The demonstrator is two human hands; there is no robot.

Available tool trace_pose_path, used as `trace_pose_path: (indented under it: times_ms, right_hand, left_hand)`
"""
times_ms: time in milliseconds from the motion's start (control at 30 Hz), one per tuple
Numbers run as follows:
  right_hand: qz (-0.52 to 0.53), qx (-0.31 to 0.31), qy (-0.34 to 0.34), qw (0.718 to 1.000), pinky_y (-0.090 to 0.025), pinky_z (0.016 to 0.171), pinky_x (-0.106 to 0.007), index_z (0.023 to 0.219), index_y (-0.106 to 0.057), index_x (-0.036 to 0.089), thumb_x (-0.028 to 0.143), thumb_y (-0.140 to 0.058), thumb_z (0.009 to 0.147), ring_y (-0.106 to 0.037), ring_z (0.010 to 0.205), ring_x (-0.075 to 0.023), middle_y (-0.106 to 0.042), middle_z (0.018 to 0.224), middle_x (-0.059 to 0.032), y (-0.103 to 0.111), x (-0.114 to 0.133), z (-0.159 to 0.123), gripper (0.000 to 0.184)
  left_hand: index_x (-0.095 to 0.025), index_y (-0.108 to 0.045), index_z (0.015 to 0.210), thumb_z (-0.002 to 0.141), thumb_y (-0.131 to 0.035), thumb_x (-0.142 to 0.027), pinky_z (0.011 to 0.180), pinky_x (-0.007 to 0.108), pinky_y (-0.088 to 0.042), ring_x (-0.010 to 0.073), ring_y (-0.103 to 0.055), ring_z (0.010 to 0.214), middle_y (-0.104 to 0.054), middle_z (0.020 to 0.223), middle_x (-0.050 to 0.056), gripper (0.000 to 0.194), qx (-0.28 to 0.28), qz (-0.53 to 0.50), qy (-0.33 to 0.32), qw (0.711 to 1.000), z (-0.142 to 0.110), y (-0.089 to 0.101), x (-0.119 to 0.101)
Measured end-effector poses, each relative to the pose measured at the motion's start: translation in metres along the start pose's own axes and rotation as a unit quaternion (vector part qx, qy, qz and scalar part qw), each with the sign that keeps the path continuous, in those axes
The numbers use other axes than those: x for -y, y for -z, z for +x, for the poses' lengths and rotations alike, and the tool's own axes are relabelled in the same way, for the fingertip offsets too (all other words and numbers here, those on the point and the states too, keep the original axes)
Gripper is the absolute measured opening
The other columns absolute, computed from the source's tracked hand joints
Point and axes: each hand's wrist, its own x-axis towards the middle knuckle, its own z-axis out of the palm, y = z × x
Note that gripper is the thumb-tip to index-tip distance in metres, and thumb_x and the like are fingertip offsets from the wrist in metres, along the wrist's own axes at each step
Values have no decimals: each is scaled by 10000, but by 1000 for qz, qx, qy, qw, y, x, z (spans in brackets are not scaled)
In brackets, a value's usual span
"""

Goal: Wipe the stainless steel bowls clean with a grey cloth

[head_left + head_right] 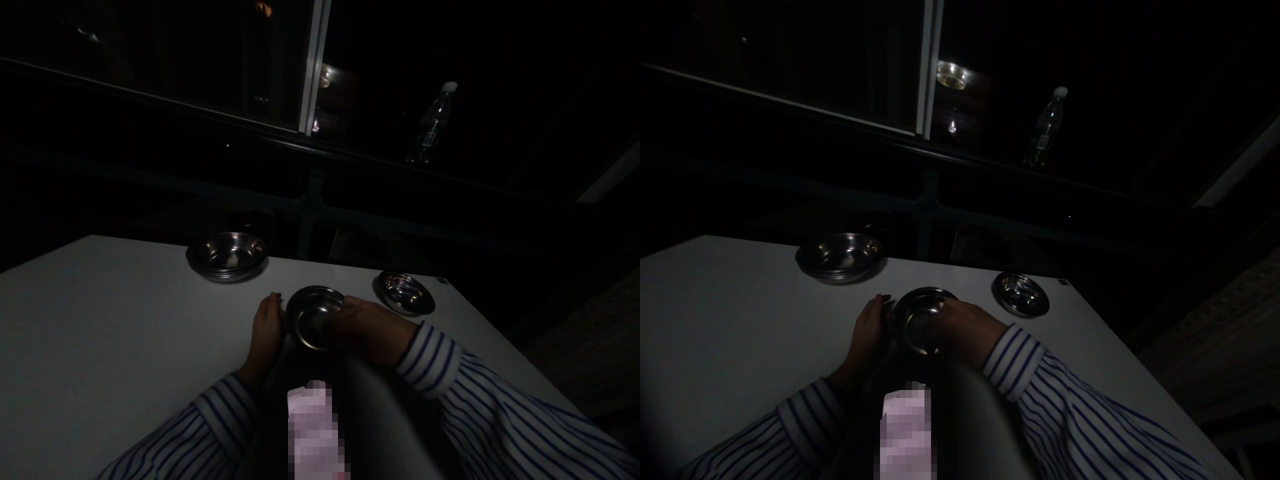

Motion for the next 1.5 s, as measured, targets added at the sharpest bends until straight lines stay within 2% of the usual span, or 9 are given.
trace_pose_path:
  times_ms: [333, 500, 600, 800, 867, 967, 1133, 1333, 1500]
  right_hand:
    - [72, -179, -158, 968, -404, 857, -365, 1040, -617, 206, 203, -458, 830, -532, 943, -180, -624, 1062, -50, -3, -27, -53, 263]
    - [186, -262, -239, 916, -406, 885, -369, 1019, -623, 188, 290, -494, 814, -557, 976, -181, -630, 1048, -61, -7, -34, -56, 262]
    - [285, -279, -245, 884, -425, 862, -346, 990, -630, 174, 329, -503, 806, -583, 947, -174, -648, 1006, -62, -3, -39, -56, 272]
    - [371, -320, -193, 850, -432, 841, -314, 946, -637, 173, 307, -541, 778, -593, 917, -157, -664, 951, -40, 8, -52, -61, 235]
    - [390, -320, -178, 845, -427, 847, -316, 940, -637, 174, 303, -559, 762, -589, 920, -158, -658, 963, -40, 11, -56, -62, 234]
    - [424, -320, -177, 828, -416, 865, -321, 955, -629, 174, 309, -584, 738, -581, 939, -161, -651, 983, -40, 16, -61, -65, 259]
    - [433, -343, -212, 807, -410, 877, -330, 985, -612, 167, 366, -538, 769, -568, 974, -171, -639, 1013, -57, 25, -72, -69, 303]
    - [285, -414, -259, 825, -391, 893, -343, 1061, -568, 178, 430, -493, 794, -537, 1022, -186, -600, 1090, -73, 31, -77, -72, 375]
    - [204, -341, -259, 880, -424, 808, -325, 1061, -559, 215, 436, -594, 718, -559, 946, -190, -620, 1024, -39, 26, -63, -69, 409]
  left_hand:
    - [-121, -549, 990, 725, -454, -471, 521, 263, -435, 137, -561, 576, -613, 733, 40, 449, 42, -24, -11, 999, 7, -5, 2]
    - [-117, -576, 959, 721, -481, -421, 648, 314, -454, 179, -595, 703, -632, 807, 77, 398, 22, 15, -25, 999, 8, 2, -5]
    - [-132, -596, 956, 719, -508, -379, 756, 333, -432, 198, -585, 821, -633, 888, 90, 354, -14, 89, -85, 992, 4, 0, -26]
    - [-134, -546, 1086, 642, -642, -342, 779, 319, -450, 202, -599, 886, -628, 1009, 109, 499, 127, 31, -77, 988, -24, -45, -77]
    - [-156, -507, 1146, 638, -663, -318, 792, 311, -453, 193, -601, 909, -597, 1110, 112, 555, 205, -23, -35, 978, -32, -64, -84]
    - [-170, -496, 1159, 661, -654, -335, 756, 308, -467, 186, -623, 842, -658, 985, 85, 548, 291, -59, 6, 955, -39, -86, -88]
    - [-134, -611, 923, 633, -672, -293, 686, 264, -465, 176, -621, 786, -680, 861, 68, 336, 271, -54, -19, 961, -41, -108, -88]
    - [-148, -602, 760, 639, -644, -354, 589, 252, -450, 157, -607, 648, -646, 677, 6, 242, 172, -26, -56, 983, -40, -119, -85]
    - [-156, -600, 785, 632, -643, -335, 561, 249, -449, 146, -595, 590, -628, 631, -7, 239, 176, -42, -40, 983, -44, -124, -82]
